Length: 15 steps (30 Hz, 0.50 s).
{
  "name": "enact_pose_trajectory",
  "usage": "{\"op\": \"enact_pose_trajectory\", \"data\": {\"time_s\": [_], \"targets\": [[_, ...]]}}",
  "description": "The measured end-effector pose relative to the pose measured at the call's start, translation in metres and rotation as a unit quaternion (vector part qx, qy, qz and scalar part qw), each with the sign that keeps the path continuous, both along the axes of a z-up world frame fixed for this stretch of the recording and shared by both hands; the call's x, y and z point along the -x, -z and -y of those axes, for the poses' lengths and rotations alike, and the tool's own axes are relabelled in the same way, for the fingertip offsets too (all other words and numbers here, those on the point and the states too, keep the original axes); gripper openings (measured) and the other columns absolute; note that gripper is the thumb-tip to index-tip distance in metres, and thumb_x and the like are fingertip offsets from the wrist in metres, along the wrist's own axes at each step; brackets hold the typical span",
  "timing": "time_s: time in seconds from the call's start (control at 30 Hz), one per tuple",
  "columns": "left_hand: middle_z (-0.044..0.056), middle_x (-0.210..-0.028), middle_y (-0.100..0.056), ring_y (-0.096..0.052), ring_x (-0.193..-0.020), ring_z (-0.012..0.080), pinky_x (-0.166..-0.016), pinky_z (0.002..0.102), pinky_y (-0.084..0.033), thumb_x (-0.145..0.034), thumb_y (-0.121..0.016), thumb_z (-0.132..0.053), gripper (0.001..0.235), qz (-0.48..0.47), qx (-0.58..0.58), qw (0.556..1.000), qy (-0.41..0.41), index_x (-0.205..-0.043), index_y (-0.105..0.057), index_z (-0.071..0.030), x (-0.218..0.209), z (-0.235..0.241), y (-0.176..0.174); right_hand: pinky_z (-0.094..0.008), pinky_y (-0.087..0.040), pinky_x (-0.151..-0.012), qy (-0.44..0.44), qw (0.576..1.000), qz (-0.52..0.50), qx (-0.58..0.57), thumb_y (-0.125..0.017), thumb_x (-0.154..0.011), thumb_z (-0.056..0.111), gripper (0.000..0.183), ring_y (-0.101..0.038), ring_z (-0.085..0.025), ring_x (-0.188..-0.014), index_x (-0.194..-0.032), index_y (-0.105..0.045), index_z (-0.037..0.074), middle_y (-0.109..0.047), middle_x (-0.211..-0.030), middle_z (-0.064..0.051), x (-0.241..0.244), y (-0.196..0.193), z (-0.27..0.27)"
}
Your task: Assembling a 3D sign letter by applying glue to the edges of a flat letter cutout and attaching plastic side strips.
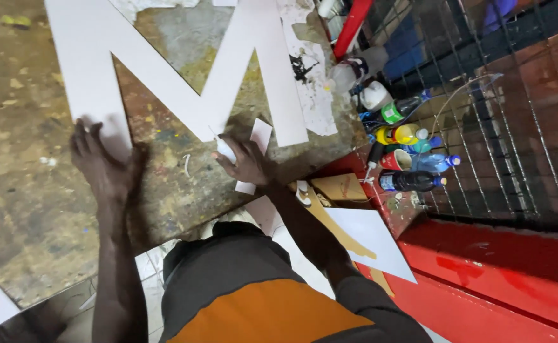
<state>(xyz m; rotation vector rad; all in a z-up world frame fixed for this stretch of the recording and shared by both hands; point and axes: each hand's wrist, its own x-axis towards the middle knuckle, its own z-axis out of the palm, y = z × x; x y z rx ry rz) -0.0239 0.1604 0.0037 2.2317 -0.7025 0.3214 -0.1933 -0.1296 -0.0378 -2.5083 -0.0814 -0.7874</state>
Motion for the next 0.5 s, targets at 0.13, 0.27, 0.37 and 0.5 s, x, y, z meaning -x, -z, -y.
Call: {"op": "enact_pose_trajectory", "data": {"time_s": [0.13, 0.27, 0.37, 0.5], "targets": [[0.041, -0.171, -0.045, -0.039, -0.153, 0.0642, -0.127, 0.073, -0.029, -0.104, -0.078, -0.049, 0.078, -0.017, -0.011, 1.000, -0.008, -0.155, -0.059, 0.007, 0.009, -0.038, 0.008, -0.053, -0.053, -0.064, 0.026, 0.997, -0.058, -0.042, -0.064, -0.115, 0.052, 0.055, -0.076, -0.046, -0.082, -0.146, -0.067, 0.007, -0.081, -0.101, -0.021, 0.002, -0.012, -0.035], [0.036, -0.169, -0.044, -0.041, -0.151, 0.0598, -0.121, 0.075, -0.036, -0.098, -0.084, -0.042, 0.079, -0.052, -0.019, 0.998, -0.013, -0.154, -0.060, 0.007, 0.011, -0.101, 0.003, -0.034, -0.060, -0.055, -0.038, 0.986, -0.081, -0.141, -0.056, -0.117, 0.057, 0.058, -0.075, -0.019, -0.066, -0.148, -0.065, 0.008, -0.086, -0.108, -0.008, -0.001, -0.027, -0.087], [0.038, -0.169, -0.043, -0.043, -0.152, 0.0626, -0.119, 0.076, -0.040, -0.098, -0.084, -0.036, 0.074, -0.032, 0.003, 0.999, -0.007, -0.153, -0.060, 0.008, 0.025, -0.156, -0.013, -0.036, -0.061, -0.059, -0.102, 0.975, -0.114, -0.160, -0.062, -0.116, 0.050, 0.052, -0.077, -0.020, -0.068, -0.148, -0.066, 0.009, -0.085, -0.120, -0.008, 0.000, -0.045, -0.130], [0.034, -0.167, -0.044, -0.043, -0.154, 0.0597, -0.121, 0.072, -0.042, -0.095, -0.082, -0.031, 0.074, -0.080, 0.006, 0.997, -0.023, -0.154, -0.061, 0.008, 0.029, -0.215, -0.024, -0.049, -0.056, -0.061, -0.222, 0.967, -0.123, -0.007, -0.069, -0.112, 0.053, 0.054, -0.075, -0.028, -0.064, -0.149, -0.066, 0.013, -0.083, -0.132, 0.001, -0.045, -0.020, -0.155]]}}
